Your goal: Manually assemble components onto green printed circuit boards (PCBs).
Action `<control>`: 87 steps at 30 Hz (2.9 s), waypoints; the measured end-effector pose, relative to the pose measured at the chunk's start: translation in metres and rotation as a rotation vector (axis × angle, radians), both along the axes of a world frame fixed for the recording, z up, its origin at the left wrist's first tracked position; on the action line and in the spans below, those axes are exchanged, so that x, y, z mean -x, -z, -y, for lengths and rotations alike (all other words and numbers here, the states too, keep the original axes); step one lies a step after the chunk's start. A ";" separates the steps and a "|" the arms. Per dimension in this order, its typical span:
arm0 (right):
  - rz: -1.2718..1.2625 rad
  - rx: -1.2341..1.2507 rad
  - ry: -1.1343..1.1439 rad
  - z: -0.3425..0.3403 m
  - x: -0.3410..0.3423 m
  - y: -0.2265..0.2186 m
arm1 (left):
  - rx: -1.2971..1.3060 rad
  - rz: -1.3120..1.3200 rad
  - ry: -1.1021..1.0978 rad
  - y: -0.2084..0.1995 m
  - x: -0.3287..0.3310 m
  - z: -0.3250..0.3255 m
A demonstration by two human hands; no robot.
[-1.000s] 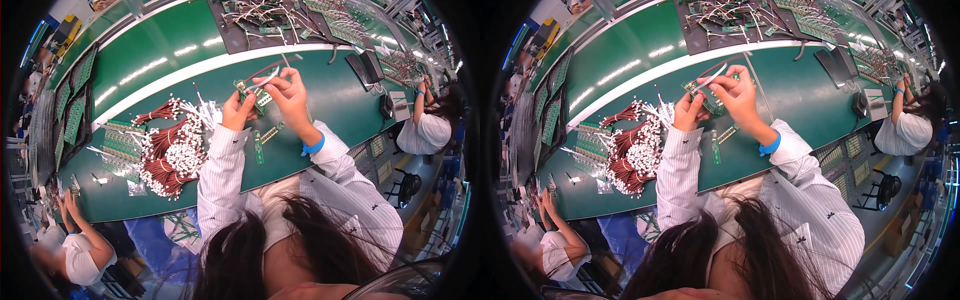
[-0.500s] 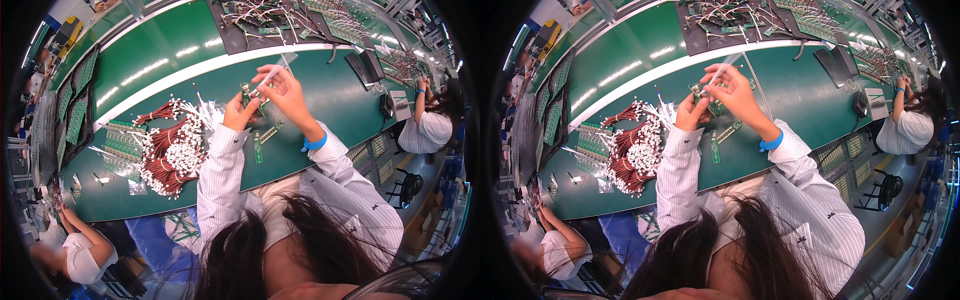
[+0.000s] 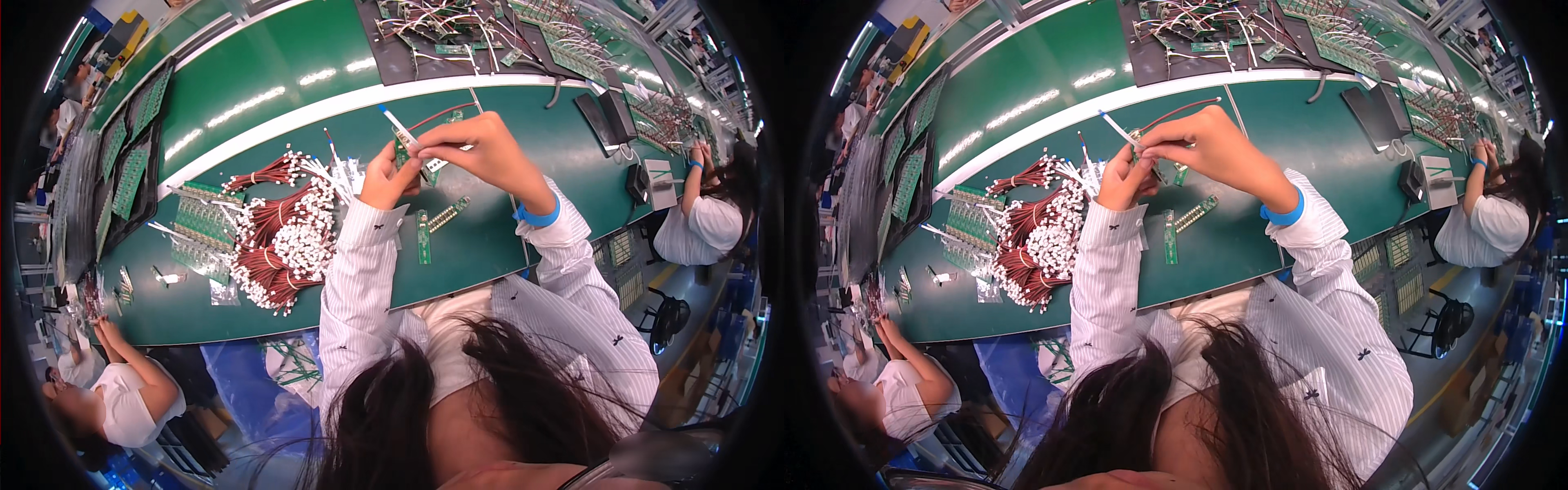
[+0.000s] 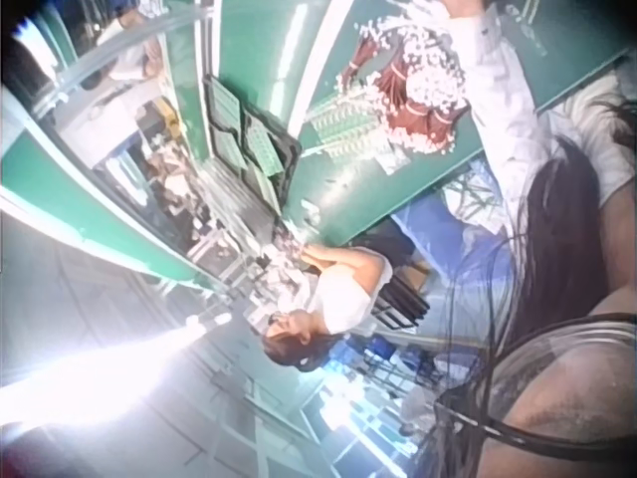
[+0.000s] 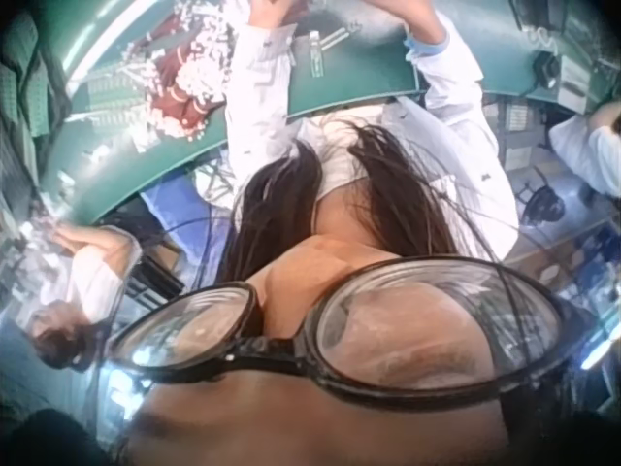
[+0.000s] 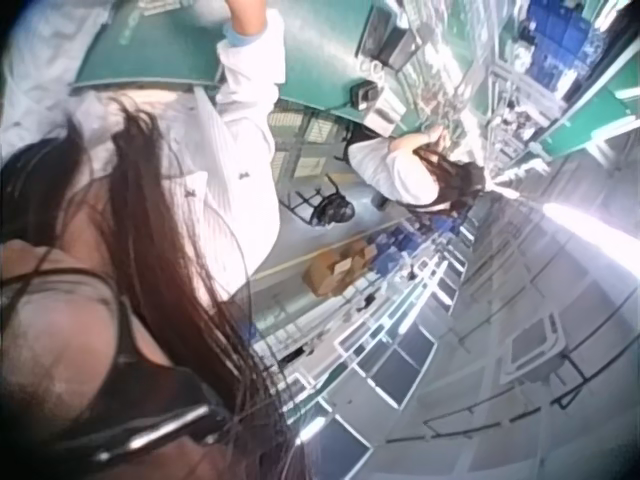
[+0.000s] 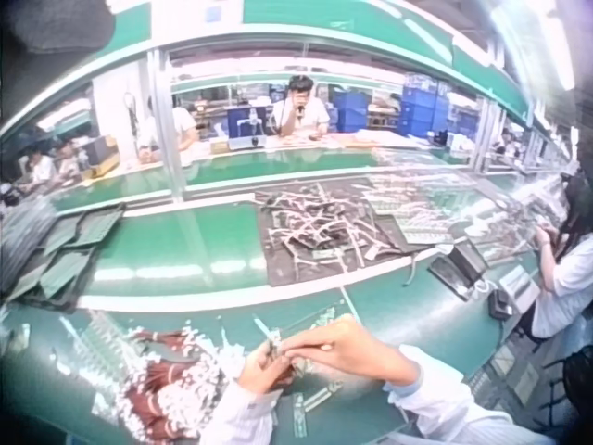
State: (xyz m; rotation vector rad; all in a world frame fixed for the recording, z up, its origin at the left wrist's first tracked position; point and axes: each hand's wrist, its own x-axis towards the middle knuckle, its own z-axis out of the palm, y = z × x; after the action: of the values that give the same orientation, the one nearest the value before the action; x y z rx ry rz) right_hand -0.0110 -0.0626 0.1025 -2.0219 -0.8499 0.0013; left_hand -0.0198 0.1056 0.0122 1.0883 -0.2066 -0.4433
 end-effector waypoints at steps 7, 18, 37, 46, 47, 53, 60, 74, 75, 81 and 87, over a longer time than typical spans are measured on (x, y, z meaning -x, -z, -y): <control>-0.142 -0.698 0.078 0.004 -0.003 -0.036 | 0.298 0.138 -0.176 -0.069 0.017 -0.005; -0.318 -0.855 0.056 0.004 -0.014 -0.042 | 0.112 0.416 -0.321 -0.133 0.026 0.020; -0.315 -0.241 0.285 0.028 0.000 0.020 | -0.363 0.282 -0.449 -0.030 -0.003 0.025; -0.364 -0.122 0.501 0.065 0.024 0.068 | -0.029 0.008 -0.413 0.025 0.030 0.070; -0.259 -0.198 0.526 0.067 0.025 0.073 | -0.023 -0.015 -0.440 0.028 0.031 0.081; -0.347 -0.075 0.591 0.089 0.035 0.075 | -0.444 0.260 -0.494 0.046 0.030 0.104; -0.384 0.040 0.407 0.084 0.029 0.084 | -1.041 0.842 -0.589 0.049 0.030 0.075; -0.405 0.053 0.274 0.076 0.001 0.104 | -1.074 0.875 -0.452 0.044 0.029 0.052; -0.378 0.035 0.224 0.075 0.000 0.107 | -1.097 0.891 -0.447 0.042 0.030 0.048; -0.526 0.032 0.188 0.051 0.000 0.106 | -1.152 0.877 -0.479 0.040 0.036 0.031; -0.232 0.050 0.189 0.040 0.000 0.118 | -1.152 0.889 -0.490 0.040 0.037 0.027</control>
State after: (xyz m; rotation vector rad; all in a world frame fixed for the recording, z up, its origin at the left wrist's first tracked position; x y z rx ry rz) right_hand -0.0112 -0.1027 -0.0152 -2.0934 -0.5167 0.1497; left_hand -0.0569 0.0790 -0.0282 2.3613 -0.4700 0.4918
